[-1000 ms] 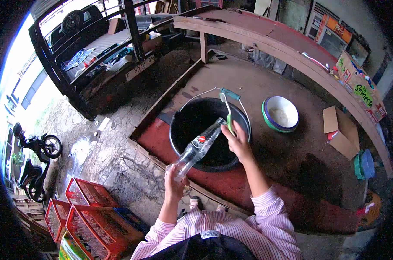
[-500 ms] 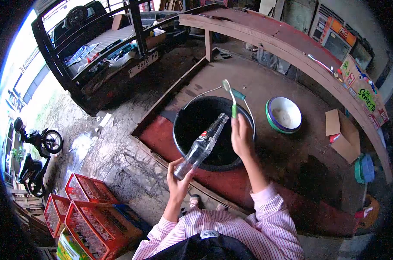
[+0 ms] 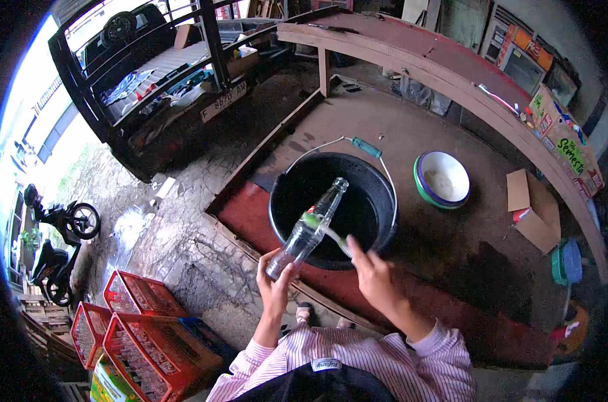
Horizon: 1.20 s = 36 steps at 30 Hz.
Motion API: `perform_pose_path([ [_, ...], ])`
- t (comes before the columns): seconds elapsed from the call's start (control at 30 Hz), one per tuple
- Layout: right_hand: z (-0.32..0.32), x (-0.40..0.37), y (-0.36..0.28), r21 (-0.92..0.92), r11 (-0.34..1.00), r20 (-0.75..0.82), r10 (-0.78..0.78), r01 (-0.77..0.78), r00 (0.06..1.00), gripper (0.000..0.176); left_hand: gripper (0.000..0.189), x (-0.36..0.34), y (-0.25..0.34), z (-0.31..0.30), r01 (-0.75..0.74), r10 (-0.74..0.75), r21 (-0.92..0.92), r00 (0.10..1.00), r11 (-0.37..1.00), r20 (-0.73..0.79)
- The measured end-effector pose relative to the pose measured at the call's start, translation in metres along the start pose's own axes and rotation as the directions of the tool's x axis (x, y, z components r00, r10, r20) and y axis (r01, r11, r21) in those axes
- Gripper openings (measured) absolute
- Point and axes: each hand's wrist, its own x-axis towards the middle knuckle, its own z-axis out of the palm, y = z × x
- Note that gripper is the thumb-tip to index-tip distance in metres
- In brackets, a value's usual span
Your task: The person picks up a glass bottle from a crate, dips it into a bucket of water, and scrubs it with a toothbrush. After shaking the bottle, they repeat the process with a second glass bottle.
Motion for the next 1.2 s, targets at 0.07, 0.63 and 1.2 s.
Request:
perform_pose_path([
  [0.07, 0.009, 0.001, 0.013, 0.107, 0.994, -0.084, 0.022, -0.013, 0.996, 0.046, 0.032, 0.002, 0.001, -0.003, 0.096, -0.092, -0.160, 0.995, 0.983, 0.029],
  [0.63, 0.032, 0.017, 0.032, 0.011, 0.994, -0.253, -0.102, 0.108, 0.962, 0.047, 0.034, 0.010, -0.018, -0.021, 0.344, -0.287, -0.468, 0.939, 0.814, 0.190],
  [1.2, 0.024, 0.102, -0.025, 0.984, -0.169, 0.094, 0.233, -0.055, 0.968, 0.023, 0.056, 0.015, -0.009, -0.030, 0.058, -0.028, -0.057, 0.899, 0.997, 0.438],
])
